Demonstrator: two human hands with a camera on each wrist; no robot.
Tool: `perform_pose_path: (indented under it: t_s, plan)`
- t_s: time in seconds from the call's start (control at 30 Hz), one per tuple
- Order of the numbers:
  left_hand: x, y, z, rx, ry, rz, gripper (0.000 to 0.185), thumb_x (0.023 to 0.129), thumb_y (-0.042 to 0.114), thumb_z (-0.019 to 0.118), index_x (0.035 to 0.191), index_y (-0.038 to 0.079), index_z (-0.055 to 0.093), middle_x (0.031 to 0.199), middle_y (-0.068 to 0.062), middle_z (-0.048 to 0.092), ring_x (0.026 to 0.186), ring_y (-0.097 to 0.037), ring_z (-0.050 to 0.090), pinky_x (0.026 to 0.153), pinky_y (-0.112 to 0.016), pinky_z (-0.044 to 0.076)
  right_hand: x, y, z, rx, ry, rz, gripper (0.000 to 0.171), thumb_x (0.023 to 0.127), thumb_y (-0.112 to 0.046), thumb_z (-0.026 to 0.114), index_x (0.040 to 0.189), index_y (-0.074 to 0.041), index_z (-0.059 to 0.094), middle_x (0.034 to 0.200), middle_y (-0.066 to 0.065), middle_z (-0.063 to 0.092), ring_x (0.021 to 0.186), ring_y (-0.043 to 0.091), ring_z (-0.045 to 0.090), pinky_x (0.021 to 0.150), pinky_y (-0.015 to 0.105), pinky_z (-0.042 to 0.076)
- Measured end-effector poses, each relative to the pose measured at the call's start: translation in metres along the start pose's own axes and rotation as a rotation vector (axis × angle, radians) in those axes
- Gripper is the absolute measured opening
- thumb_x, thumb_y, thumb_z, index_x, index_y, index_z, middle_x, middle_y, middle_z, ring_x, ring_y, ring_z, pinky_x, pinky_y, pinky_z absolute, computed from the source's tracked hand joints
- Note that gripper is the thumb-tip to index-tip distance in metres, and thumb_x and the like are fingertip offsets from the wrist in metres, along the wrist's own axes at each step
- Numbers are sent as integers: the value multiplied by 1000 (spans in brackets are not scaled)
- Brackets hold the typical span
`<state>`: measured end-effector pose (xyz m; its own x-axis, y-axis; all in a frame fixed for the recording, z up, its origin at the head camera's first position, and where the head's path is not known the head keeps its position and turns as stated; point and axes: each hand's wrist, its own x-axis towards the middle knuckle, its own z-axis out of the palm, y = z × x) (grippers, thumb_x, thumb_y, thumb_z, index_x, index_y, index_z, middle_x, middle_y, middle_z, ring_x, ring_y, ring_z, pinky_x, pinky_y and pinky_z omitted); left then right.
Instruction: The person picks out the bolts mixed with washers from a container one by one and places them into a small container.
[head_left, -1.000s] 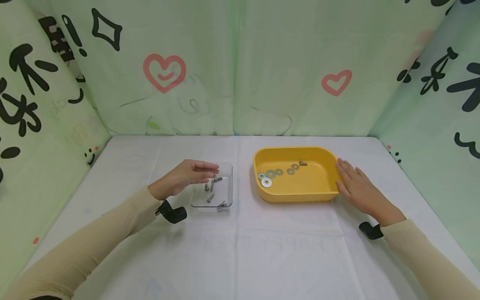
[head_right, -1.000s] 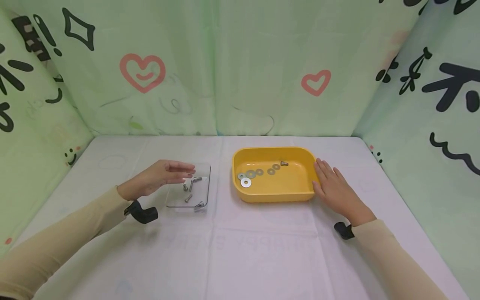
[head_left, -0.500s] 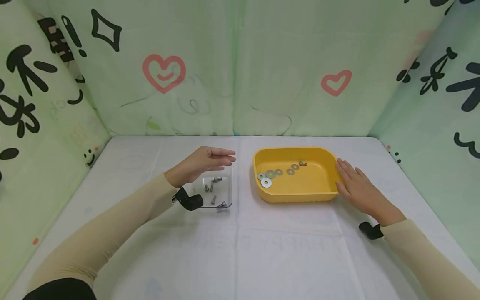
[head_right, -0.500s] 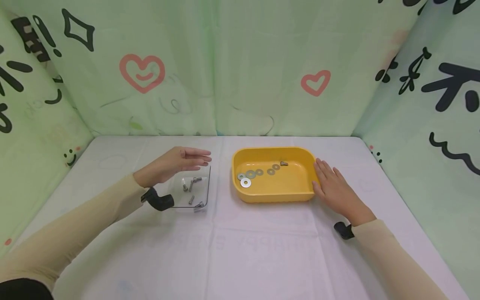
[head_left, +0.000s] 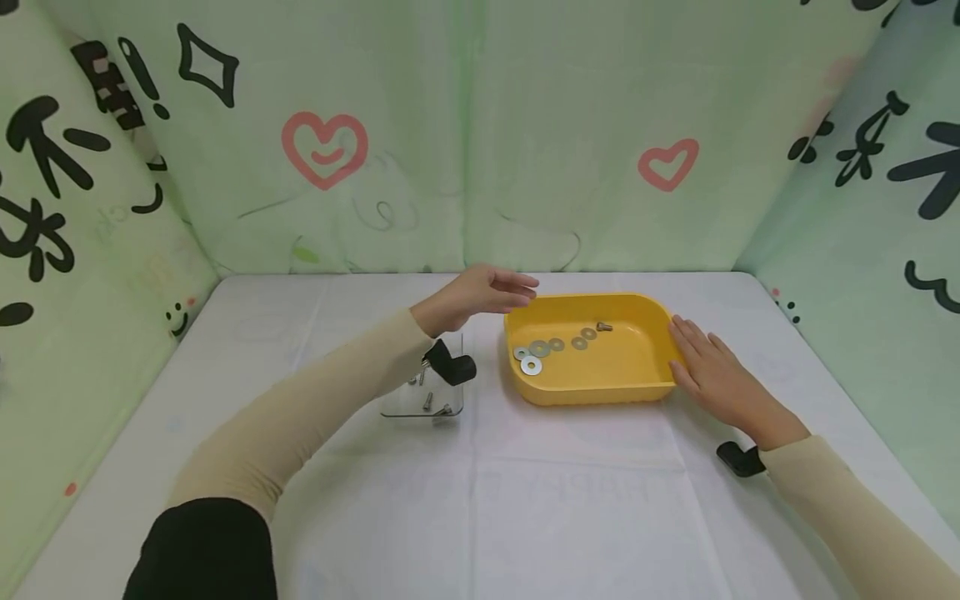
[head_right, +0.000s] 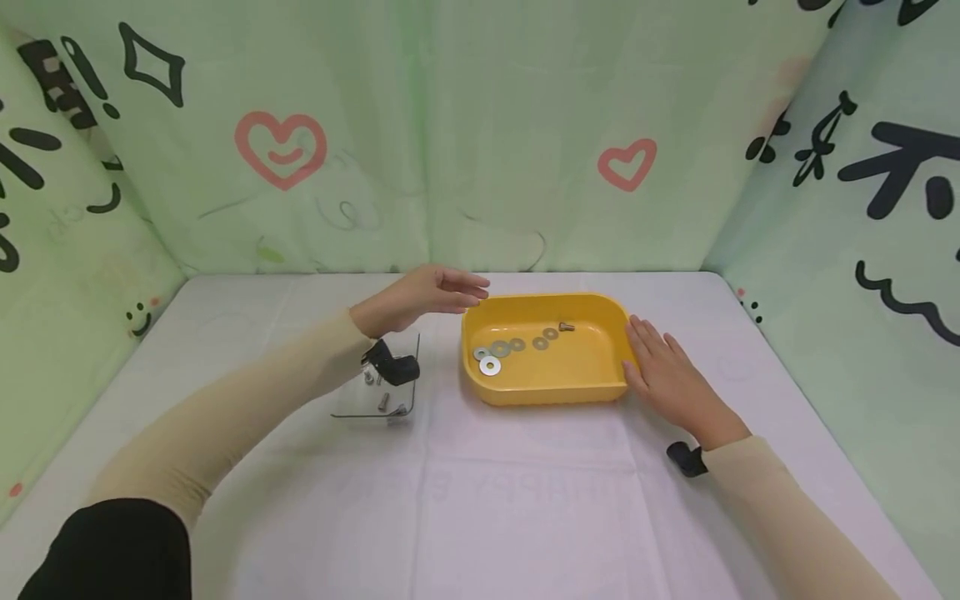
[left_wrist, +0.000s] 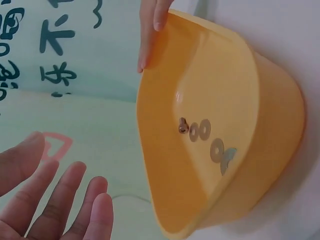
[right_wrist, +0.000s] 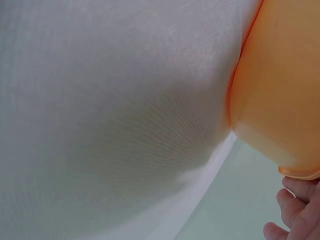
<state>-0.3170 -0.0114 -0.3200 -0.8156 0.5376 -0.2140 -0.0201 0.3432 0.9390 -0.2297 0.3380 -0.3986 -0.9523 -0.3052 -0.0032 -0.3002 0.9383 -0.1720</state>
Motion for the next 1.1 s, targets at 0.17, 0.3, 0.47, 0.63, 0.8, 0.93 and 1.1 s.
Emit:
perform_pose_path:
  t_s: [0.17, 0.3, 0.47, 0.63, 0.8, 0.93, 1.1]
  plan:
    - [31, 8, 20, 19, -24, -2, 40, 89, 12, 64, 128, 10, 59, 128, -8, 62, 117, -17, 59, 98, -28, 48, 0, 0, -1, 8, -12, 16, 63, 101, -26, 34, 148, 6, 8, 155, 25, 12, 143, 41, 12, 117, 57, 5]
    - [54, 11, 37, 19, -37, 6, 40, 89, 11, 64, 128, 9, 59, 127, -9, 62, 118, -19, 58, 101, -30, 47, 1, 0, -2, 6, -15, 22, 63, 101, -26, 35, 148, 6, 8, 155, 25, 12, 143, 41, 12, 116, 58, 8]
    - [76, 10, 60, 33, -35, 36, 39, 88, 8, 65, 126, 5, 59, 126, -13, 61, 117, -24, 58, 102, -37, 46, 1, -1, -1, 10, -18, 35, 63, 100, -26, 35, 148, 7, 10, 155, 25, 12, 143, 41, 12, 117, 57, 6]
    - [93, 5, 77, 50, -21, 45, 39, 86, 5, 66, 125, 1, 60, 124, -15, 62, 115, -26, 59, 100, -38, 47, 1, -1, 0, 12, -20, 40, 63, 101, -26, 35, 148, 5, 9, 155, 24, 12, 143, 40, 12, 117, 57, 7]
    - [105, 0, 90, 51, 0, 65, 37, 84, 1, 67, 120, -2, 62, 120, -18, 64, 112, -29, 60, 98, -40, 49, 1, -1, 0, 11, -24, 55, 64, 100, -27, 36, 149, 4, 8, 156, 23, 11, 143, 40, 11, 117, 57, 6]
    - [109, -2, 99, 93, 18, 73, 35, 83, -1, 68, 117, -3, 64, 117, -19, 65, 104, -26, 61, 93, -38, 51, 1, -1, 0, 4, -30, 69, 65, 100, -28, 37, 149, 4, 8, 156, 23, 11, 143, 40, 11, 116, 58, 7]
    - [111, -3, 106, 139, 27, 69, 32, 82, -2, 68, 114, -6, 64, 116, -20, 64, 98, -25, 58, 89, -34, 51, 1, -1, 0, 0, -27, 70, 65, 100, -28, 36, 149, 4, 9, 156, 23, 12, 143, 40, 12, 116, 58, 8]
